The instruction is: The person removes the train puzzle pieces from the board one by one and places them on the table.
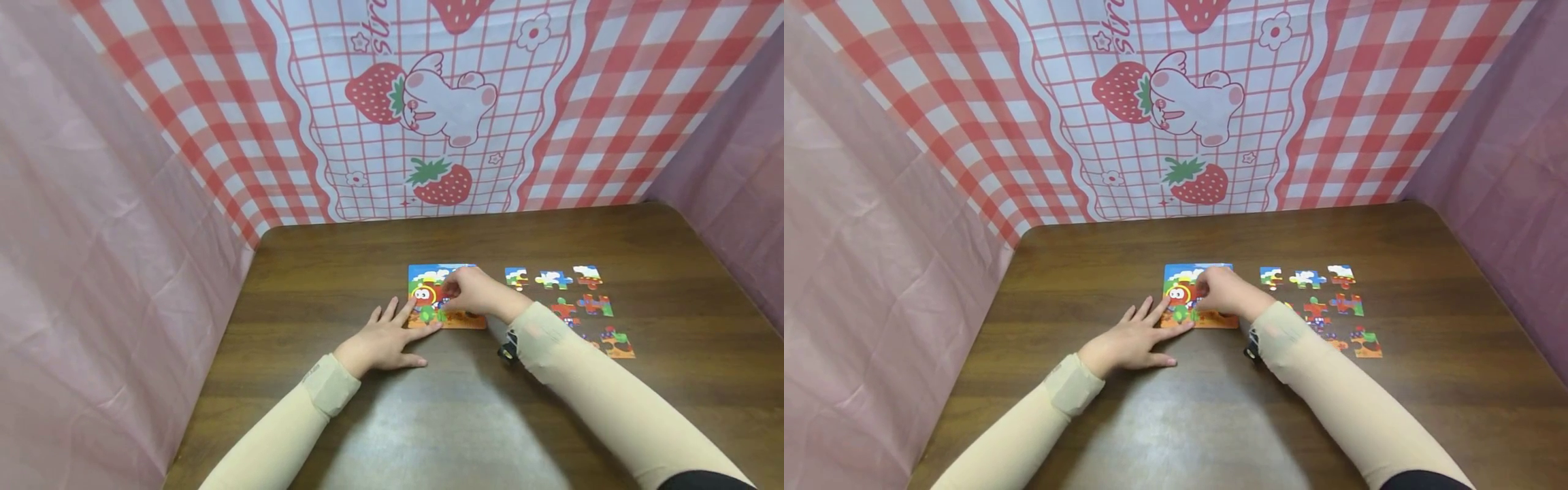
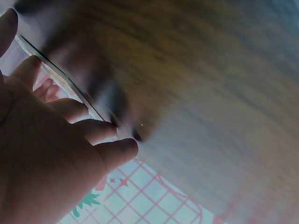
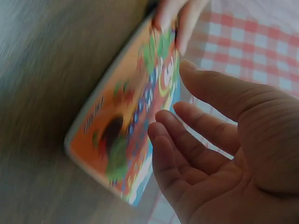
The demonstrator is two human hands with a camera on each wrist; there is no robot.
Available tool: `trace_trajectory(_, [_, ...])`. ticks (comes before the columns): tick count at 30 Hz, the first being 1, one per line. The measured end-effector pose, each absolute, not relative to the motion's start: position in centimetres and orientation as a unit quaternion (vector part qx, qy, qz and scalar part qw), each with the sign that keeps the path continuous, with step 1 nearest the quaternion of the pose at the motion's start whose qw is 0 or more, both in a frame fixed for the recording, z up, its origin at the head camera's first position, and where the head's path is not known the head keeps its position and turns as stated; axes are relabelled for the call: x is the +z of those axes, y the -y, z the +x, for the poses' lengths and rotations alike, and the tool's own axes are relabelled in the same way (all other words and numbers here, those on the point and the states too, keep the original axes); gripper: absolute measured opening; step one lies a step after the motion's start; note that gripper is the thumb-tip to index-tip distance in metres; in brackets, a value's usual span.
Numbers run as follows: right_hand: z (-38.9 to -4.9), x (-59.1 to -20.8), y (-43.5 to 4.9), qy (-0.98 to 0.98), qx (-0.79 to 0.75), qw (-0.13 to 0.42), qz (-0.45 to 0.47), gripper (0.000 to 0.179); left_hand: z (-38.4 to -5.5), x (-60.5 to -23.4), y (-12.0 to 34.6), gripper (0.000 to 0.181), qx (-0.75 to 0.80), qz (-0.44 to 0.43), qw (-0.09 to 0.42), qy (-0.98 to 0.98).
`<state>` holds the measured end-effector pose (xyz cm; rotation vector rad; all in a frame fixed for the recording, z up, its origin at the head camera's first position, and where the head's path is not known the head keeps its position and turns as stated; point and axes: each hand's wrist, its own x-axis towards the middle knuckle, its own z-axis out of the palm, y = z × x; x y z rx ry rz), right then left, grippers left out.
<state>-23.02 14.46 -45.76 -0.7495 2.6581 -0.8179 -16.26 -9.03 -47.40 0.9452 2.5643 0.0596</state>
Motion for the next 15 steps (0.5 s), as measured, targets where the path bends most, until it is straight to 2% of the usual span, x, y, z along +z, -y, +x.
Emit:
trace_trajectory(9, [-22.8, -45.9, -11.2, -0.925, -0.235, 0.156, -0.254, 0.043, -16.6, -47.5, 9.1, 0.074, 0.032, 0.342, 0.211, -0.915])
trace_trajectory(15, [-22.7, -46.1, -10.1, -0.924, -0.236, 0.183, -0.238, 0.039, -16.4, -47.5, 9.1, 0.071, 0.042, 0.337, 0.215, -0.916])
